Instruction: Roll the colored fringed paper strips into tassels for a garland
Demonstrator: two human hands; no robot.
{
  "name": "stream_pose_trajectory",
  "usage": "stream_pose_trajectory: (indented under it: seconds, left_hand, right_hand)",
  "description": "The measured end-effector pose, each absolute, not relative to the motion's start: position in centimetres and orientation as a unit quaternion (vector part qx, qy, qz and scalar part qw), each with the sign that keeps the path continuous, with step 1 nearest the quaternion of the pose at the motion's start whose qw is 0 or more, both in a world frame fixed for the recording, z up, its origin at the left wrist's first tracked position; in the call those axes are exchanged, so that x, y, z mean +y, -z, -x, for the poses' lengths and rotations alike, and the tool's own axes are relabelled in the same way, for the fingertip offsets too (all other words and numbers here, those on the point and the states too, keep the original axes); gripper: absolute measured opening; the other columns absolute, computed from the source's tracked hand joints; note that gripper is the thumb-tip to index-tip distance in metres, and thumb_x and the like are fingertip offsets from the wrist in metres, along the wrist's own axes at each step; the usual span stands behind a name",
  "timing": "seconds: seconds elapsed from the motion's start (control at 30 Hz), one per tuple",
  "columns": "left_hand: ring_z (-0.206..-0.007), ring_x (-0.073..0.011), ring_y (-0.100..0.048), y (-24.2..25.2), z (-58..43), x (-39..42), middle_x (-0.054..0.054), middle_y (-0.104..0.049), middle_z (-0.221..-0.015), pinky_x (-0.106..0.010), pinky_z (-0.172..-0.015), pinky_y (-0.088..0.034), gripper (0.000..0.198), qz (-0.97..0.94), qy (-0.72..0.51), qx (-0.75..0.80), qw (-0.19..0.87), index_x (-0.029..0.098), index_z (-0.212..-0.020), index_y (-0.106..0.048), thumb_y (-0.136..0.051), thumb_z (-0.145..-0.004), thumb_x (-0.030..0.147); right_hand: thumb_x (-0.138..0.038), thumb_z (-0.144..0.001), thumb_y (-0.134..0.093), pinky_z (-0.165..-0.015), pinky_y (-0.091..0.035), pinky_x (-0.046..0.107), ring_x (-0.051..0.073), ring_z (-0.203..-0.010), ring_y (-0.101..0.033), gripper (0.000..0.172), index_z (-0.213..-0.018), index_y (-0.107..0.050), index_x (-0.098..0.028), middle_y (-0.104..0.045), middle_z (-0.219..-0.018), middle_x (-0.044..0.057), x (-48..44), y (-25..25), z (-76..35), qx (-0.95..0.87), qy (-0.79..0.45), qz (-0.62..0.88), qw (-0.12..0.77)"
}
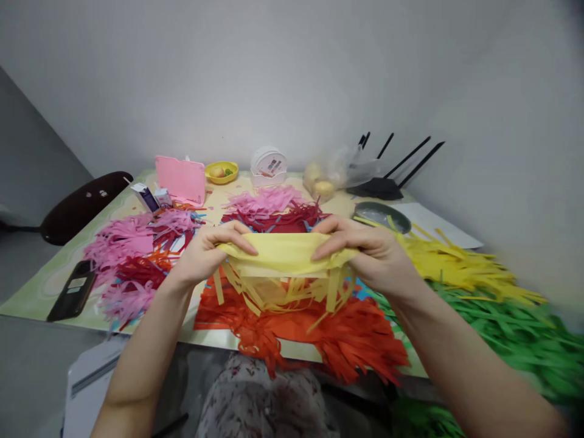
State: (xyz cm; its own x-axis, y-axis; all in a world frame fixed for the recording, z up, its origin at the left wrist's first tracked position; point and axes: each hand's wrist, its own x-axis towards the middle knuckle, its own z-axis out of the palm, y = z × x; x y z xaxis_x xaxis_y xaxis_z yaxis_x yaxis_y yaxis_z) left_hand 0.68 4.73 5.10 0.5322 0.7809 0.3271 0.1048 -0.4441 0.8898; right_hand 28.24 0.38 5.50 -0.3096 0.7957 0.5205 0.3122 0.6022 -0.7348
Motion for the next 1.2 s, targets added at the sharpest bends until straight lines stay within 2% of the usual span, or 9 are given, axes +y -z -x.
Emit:
stream_pose_trajectory:
  seconds: [0.17, 0.33, 0.43, 0.53, 0.67, 0.73, 0.83, 0.97, 1.2]
  left_hand:
    - [-0.109, -0.024, -0.062, -7.0, 0.7, 4.2, -0.01, -0.064, -0.118, -0.033, -0.093, -0.049, 0.022, -0.833, -0.275, 0.244, 0.414, 0.022, -0.096, -0.077, -0.058, -0.085, 0.027]
    - [-0.107, -0.0266, -0.064, -8.0, 0.4, 4.2, -0.01, -0.065, -0.12, -0.031, -0.083, -0.054, 0.064, -0.825, -0.214, 0.228, 0.471, 0.024, -0.13, -0.058, -0.072, -0.073, 0.05]
    - [-0.078, -0.017, -0.063, -7.6, -1.1, 4.6, -0.004, -0.066, -0.09, -0.022, -0.062, -0.048, 0.04, -0.804, -0.195, 0.306, 0.471, 0.017, -0.104, -0.066, -0.065, -0.079, 0.049]
    - [-0.054, -0.0083, -0.045, -7.3, -2.1, 4.7, 0.004, -0.049, -0.063, -0.018, -0.047, -0.031, 0.035, -0.812, -0.162, 0.353, 0.435, 0.014, -0.075, -0.06, -0.058, -0.085, 0.047]
    - [-0.056, -0.0083, -0.04, -7.6, -2.5, 4.2, 0.005, -0.045, -0.06, -0.02, -0.052, -0.029, 0.029, -0.859, -0.167, 0.369, 0.312, 0.015, -0.067, -0.052, -0.053, -0.088, 0.035]
    - [-0.057, -0.009, -0.042, -7.8, -2.6, 3.7, 0.005, -0.047, -0.061, -0.021, -0.055, -0.029, 0.026, -0.88, -0.156, 0.366, 0.259, 0.015, -0.067, -0.052, -0.052, -0.089, 0.03]
    - [-0.059, -0.0103, -0.045, -7.7, -2.8, 3.2, 0.004, -0.051, -0.063, -0.022, -0.057, -0.029, 0.021, -0.896, -0.14, 0.361, 0.216, 0.016, -0.071, -0.054, -0.051, -0.089, 0.027]
    - [-0.06, -0.0117, -0.047, -7.7, -2.6, 3.0, 0.003, -0.052, -0.062, -0.023, -0.057, -0.029, 0.02, -0.892, -0.137, 0.389, 0.187, 0.017, -0.07, -0.055, -0.055, -0.088, 0.027]
    - [-0.061, -0.0111, -0.049, -7.9, -2.2, 3.7, 0.004, -0.053, -0.065, -0.021, -0.057, -0.032, 0.025, -0.877, -0.13, 0.358, 0.292, 0.016, -0.073, -0.058, -0.055, -0.088, 0.036]
  right_hand:
    - [-0.008, -0.076, -0.053, -0.069, -0.049, 0.029, 0.018, -0.079, -0.062, 0.029, -0.067, -0.076, -0.022, -0.067, -0.088, 0.005, 0.6, -6.1, -28.5, -0.775, -0.256, 0.367, 0.446]
    - [-0.006, -0.074, -0.05, -0.069, -0.05, 0.028, 0.017, -0.079, -0.063, 0.03, -0.066, -0.075, -0.022, -0.067, -0.088, 0.004, 0.8, -6.4, -28.3, -0.797, -0.235, 0.355, 0.428]
    - [-0.007, -0.076, -0.048, -0.07, -0.05, 0.028, 0.016, -0.079, -0.063, 0.031, -0.068, -0.074, -0.022, -0.066, -0.089, 0.005, 0.8, -6.6, -28.5, -0.82, -0.206, 0.349, 0.404]
    - [-0.01, -0.08, -0.046, -0.08, -0.052, 0.032, 0.019, -0.091, -0.065, 0.033, -0.082, -0.076, -0.023, -0.067, -0.099, 0.006, 0.7, -7.6, -29.6, -0.861, -0.174, 0.344, 0.331]
    - [-0.024, -0.089, -0.051, -0.103, -0.044, 0.04, 0.026, -0.125, -0.055, 0.04, -0.127, -0.063, -0.026, -0.06, -0.133, 0.009, -0.1, -9.6, -30.6, -0.885, -0.138, 0.366, 0.253]
    - [-0.032, -0.091, -0.054, -0.104, -0.044, 0.041, 0.027, -0.126, -0.054, 0.044, -0.134, -0.056, -0.025, -0.059, -0.136, 0.009, -0.5, -9.7, -29.6, -0.874, -0.115, 0.39, 0.265]
    - [-0.032, -0.088, -0.06, -0.092, -0.051, 0.038, 0.026, -0.11, -0.064, 0.041, -0.128, -0.059, -0.021, -0.068, -0.123, 0.011, -0.6, -8.4, -27.0, -0.873, -0.104, 0.412, 0.241]
    - [-0.022, -0.088, -0.058, -0.064, -0.045, 0.026, 0.018, -0.071, -0.064, 0.01, -0.087, -0.067, -0.017, -0.071, -0.08, 0.006, 0.3, -6.5, -25.4, -0.87, -0.092, 0.456, 0.164]
    - [-0.032, -0.087, -0.059, -0.054, -0.033, 0.022, 0.012, -0.056, -0.05, 0.023, -0.069, -0.057, -0.019, -0.057, -0.062, -0.002, 0.2, -7.7, -26.9, -0.85, -0.157, 0.468, 0.182]
